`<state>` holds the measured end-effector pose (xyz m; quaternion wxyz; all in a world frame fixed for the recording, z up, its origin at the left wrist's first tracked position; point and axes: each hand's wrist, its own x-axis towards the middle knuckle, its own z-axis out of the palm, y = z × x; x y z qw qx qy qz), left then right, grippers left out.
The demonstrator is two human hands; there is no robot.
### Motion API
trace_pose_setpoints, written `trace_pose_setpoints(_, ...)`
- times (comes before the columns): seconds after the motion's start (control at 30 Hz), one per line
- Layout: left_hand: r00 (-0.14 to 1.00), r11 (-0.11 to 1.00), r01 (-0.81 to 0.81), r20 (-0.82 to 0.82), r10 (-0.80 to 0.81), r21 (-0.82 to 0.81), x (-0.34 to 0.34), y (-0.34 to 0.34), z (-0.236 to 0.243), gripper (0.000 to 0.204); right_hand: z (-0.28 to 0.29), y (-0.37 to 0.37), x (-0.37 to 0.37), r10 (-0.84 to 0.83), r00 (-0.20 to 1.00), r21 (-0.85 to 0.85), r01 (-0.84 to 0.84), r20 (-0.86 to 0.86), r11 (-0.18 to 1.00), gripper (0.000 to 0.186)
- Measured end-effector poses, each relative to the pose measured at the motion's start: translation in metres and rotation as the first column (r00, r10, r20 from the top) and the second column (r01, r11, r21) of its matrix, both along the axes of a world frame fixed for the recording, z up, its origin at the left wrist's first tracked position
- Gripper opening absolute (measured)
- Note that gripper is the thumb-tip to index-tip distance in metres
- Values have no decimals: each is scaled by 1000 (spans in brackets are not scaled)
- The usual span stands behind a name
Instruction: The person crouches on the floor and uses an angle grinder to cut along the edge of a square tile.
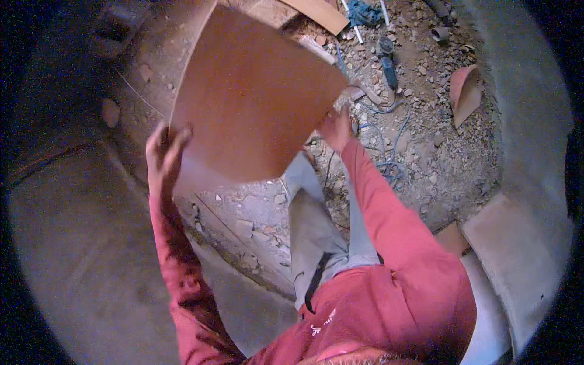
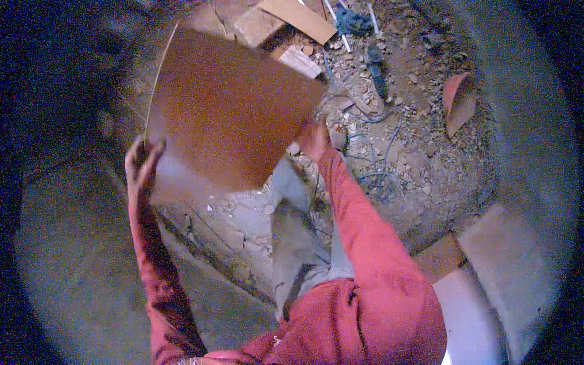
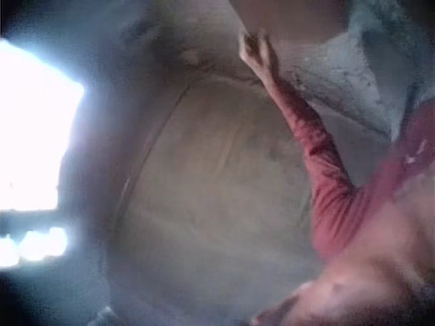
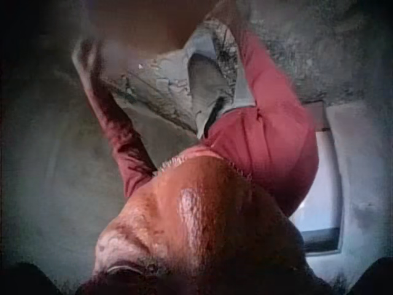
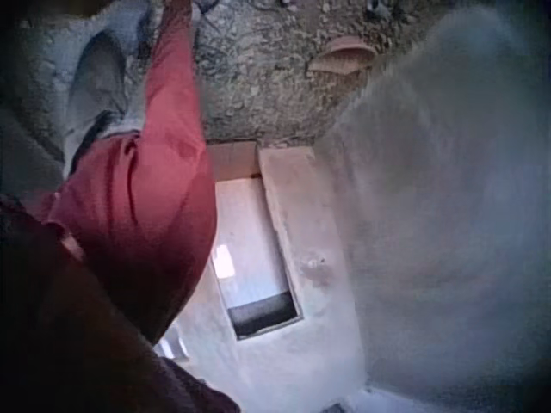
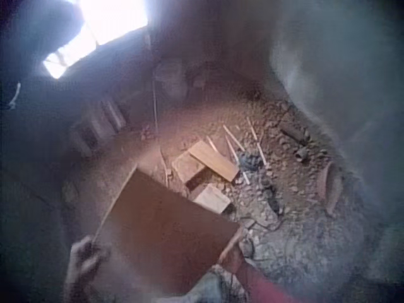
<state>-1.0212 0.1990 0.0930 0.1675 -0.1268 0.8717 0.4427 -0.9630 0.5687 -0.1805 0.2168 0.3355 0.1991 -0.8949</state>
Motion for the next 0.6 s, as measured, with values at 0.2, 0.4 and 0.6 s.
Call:
trace_pose_setpoints(0.2,982,989,-146,-122,147,13,-113,8,-244,48,-130,38,-42,315,939,294,-266,-134,918,74)
trace_pose_setpoints(0.4,998,991,-38,-40,44,125,-124,37,-444,52,-256,102,-23,310,928,487,-372,205,790,66)
trace_pose_setpoints(0.6,996,992,-44,83,34,120,-106,77,-596,47,-339,145,7,305,899,498,-429,313,754,61)
